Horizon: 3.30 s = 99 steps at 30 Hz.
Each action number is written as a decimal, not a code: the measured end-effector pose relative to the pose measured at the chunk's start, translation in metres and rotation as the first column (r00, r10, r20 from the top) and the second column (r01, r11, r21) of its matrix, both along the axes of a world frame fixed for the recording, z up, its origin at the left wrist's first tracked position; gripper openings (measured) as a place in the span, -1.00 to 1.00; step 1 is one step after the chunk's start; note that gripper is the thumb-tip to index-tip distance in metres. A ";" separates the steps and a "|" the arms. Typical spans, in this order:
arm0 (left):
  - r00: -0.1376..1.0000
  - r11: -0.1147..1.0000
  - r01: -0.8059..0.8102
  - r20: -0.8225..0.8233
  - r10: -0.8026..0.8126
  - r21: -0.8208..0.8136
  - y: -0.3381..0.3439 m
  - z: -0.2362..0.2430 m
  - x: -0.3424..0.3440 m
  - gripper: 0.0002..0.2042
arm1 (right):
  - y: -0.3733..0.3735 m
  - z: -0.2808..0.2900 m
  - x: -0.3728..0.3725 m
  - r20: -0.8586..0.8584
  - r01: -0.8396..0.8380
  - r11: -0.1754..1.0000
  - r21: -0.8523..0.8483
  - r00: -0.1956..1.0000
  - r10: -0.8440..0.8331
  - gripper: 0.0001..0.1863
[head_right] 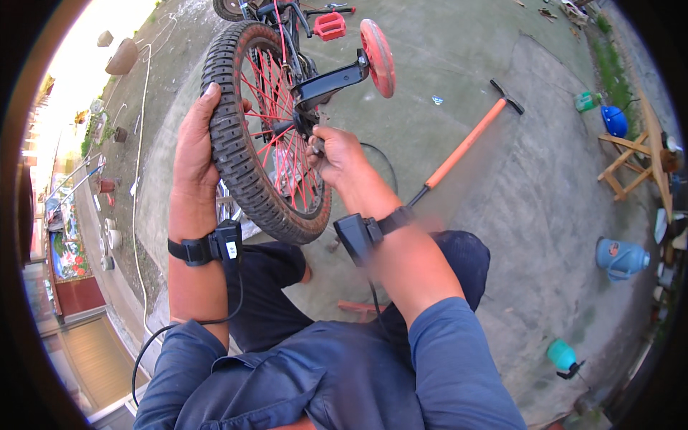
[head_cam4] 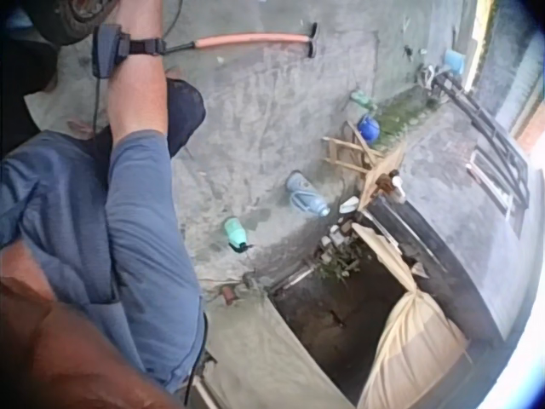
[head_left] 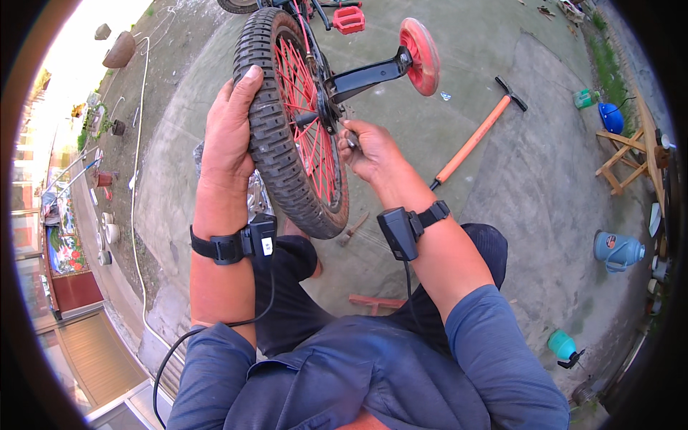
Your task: The person uses a wrench to loosen a nut on a bicycle axle to remove a training wheel and then reinstalls it on the axle by hand and with the wrench.
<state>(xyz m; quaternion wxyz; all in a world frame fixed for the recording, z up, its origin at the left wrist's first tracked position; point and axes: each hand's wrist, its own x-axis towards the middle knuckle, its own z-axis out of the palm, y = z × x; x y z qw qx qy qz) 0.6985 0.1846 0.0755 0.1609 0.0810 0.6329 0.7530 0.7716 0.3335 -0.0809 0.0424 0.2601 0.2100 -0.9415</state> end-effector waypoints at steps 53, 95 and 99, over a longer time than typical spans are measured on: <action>0.970 0.975 0.154 0.164 -0.181 0.160 0.013 0.014 -0.058 -0.59 | -0.011 -0.012 0.018 0.175 -0.179 0.178 0.967 0.984 0.039 -0.51; 0.889 0.994 0.001 0.455 0.049 -0.109 -0.027 -0.232 0.079 -0.58 | 0.010 -0.037 -0.001 0.258 -0.275 0.848 0.452 0.951 0.171 -0.64; 0.885 0.981 0.059 0.465 0.035 -0.184 -0.025 -0.233 0.082 -0.64 | -0.013 0.007 -0.003 0.253 -0.246 0.850 0.466 0.958 0.138 -0.72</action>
